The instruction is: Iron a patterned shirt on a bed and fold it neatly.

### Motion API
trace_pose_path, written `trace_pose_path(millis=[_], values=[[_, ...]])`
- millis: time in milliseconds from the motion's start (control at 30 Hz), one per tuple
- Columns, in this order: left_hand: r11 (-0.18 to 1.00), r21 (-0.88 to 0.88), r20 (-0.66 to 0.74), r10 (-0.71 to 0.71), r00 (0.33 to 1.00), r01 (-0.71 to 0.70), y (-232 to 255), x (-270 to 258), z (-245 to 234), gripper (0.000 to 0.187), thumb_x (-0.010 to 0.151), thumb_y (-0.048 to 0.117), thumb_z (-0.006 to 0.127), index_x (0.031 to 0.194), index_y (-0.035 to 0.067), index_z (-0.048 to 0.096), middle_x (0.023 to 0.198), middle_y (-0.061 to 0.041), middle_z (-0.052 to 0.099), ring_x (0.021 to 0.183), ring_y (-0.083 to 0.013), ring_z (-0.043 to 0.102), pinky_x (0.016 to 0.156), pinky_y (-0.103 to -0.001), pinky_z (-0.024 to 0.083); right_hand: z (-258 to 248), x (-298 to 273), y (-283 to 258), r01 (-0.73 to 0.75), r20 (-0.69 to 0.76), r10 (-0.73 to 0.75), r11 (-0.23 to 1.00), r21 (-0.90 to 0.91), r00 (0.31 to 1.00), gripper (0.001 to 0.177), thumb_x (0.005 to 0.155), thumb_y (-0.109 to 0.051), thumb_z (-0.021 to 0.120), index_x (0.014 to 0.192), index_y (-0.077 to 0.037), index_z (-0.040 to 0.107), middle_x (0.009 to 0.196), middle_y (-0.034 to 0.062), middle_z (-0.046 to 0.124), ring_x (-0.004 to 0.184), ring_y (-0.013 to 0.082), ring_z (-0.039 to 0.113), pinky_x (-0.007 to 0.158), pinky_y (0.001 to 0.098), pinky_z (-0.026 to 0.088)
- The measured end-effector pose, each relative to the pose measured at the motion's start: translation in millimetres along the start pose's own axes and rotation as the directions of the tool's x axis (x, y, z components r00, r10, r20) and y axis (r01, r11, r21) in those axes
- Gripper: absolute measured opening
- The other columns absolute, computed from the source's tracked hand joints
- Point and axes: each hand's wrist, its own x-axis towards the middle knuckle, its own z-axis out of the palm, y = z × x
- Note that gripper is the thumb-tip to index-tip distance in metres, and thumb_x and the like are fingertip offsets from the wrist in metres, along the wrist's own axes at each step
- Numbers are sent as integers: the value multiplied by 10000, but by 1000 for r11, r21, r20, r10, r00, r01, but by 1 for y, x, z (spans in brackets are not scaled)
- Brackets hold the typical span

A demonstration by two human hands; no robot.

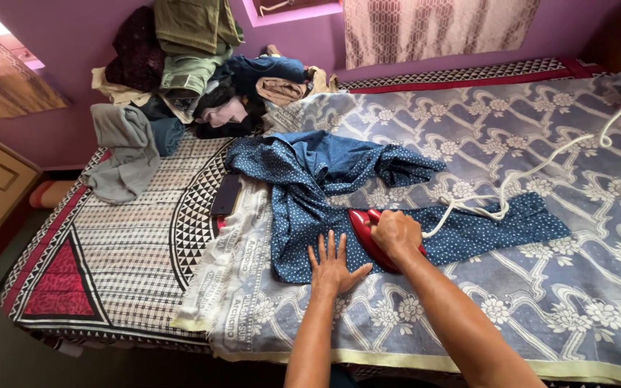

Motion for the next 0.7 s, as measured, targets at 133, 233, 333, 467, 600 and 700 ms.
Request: trace_pose_path(millis=[133, 233, 333, 467, 600, 700], values=[[1000, 5, -20, 7, 1000, -7, 1, -4, -2, 1225, 758, 926, 400, 1650, 169, 38, 1728, -100, -92, 1575, -305, -170, 1220, -589, -152, 1, -5, 2, -2, 20, 2, 1000, -14, 1000, 470, 936, -540, 635, 1020, -108, 799, 996, 172, 775, 889, 336, 772, 778, 453, 614], [1000, 25, -19, -6, 1000, 7, 4, -8, -4, 1201, 784, 908, 398, 1651, 160, 36, 1727, -113, -91, 1575, -314, -170, 1218, -595, -146, 0, -11, 5, 24, 44, -23, 1000, -7, 999, 407, 927, -494, 643, 1052, -139, 798, 1014, 175, 776, 915, 338, 773, 822, 456, 606], [1000, 2, -24, -17, 1000, 17, 6, -18, -3, 1141, 819, 866, 393, 1645, 162, 39, 1727, -101, -90, 1575, -302, -169, 1217, -599, -147, -2, -19, 6, 50, 59, -49, 999, -8, 997, 404, 905, -497, 666, 1055, -146, 799, 1041, 172, 763, 936, 343, 768, 839, 451, 603], [999, -39, -101, 7, 995, -11, 5, -30, 5, 1051, 871, 793, 401, 1645, 151, 98, 1728, -119, -31, 1583, -312, -135, 1225, -592, -137, -6, -30, 8, 100, 73, -97, 994, -40, 993, 446, 872, -545, 682, 1058, -154, 791, 1049, 157, 762, 954, 330, 759, 843, 451, 602], [999, -47, -111, 6, 994, -12, 5, -34, 11, 1011, 890, 763, 392, 1639, 143, 113, 1727, -109, -15, 1581, -303, -123, 1226, -583, -141, -9, -37, 14, 151, 106, -143, 986, -68, 984, 480, 869, -579, 678, 1041, -146, 795, 1042, 148, 774, 952, 317, 763, 844, 444, 603], [999, -41, -96, -1, 995, -3, 7, -40, 7, 1012, 898, 753, 390, 1642, 133, 100, 1734, -98, -24, 1588, -290, -132, 1234, -565, -138, -12, -41, 16, 176, 108, -164, 977, -118, 981, 495, 867, -592, 684, 1039, -143, 797, 1038, 149, 768, 962, 323, 748, 845, 441, 594]])
